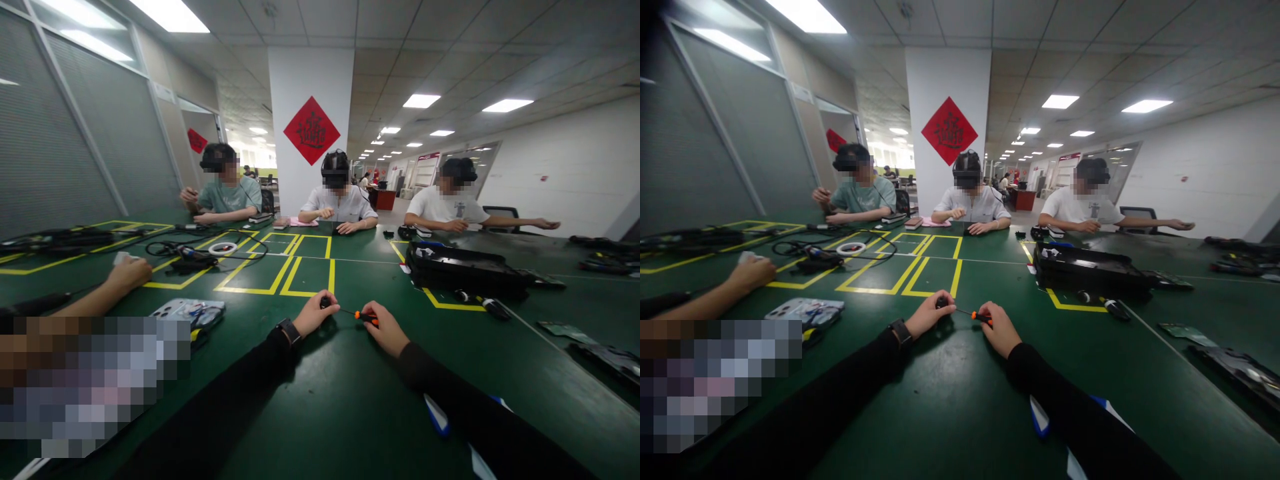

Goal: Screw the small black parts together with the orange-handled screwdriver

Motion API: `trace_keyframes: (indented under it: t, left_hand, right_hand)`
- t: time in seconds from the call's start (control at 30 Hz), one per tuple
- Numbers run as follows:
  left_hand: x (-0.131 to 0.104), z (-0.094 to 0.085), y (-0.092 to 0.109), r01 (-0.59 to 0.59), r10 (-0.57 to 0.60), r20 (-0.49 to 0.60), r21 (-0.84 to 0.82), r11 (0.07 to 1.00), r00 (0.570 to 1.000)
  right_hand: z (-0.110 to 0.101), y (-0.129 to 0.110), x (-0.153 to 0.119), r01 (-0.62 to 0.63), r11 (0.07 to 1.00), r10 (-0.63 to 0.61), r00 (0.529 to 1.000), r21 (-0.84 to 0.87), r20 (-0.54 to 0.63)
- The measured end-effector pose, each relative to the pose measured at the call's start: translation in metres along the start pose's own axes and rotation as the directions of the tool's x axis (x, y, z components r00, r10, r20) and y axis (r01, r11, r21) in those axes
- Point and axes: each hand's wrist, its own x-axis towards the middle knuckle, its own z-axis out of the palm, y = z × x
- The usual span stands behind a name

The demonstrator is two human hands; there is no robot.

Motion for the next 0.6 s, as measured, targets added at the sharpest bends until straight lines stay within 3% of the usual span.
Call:
trace_keyframes:
  t: [0.2, 0.33, 0.6]
  left_hand:
    - [-0.0002, -0.0004, 0.0007, 0.012, -0.012, 0.003, 0.014, 1.0, 1.0]
    - [-0.0004, -0.0004, 0.0014, 0.021, -0.02, -0.009, 0.014, 1.0, 1.0]
    - [-0.0009, 0.0005, 0.0027, -0.001, 0.001, 0.005, 0.003, 1.0, 1.0]
  right_hand:
    - [0.0039, 0.0021, 0.001, -0.066, 0.998, 0.066, 0.997, 0.013, -0.031]
    - [0.0035, 0.0033, 0.0029, -0.005, 0.998, 0.005, 1.0, -0.062, -0.003]
    - [-0.0014, -0.0048, -0.0018, 0.006, 0.999, -0.006, 1.0, -0.033, 0.018]
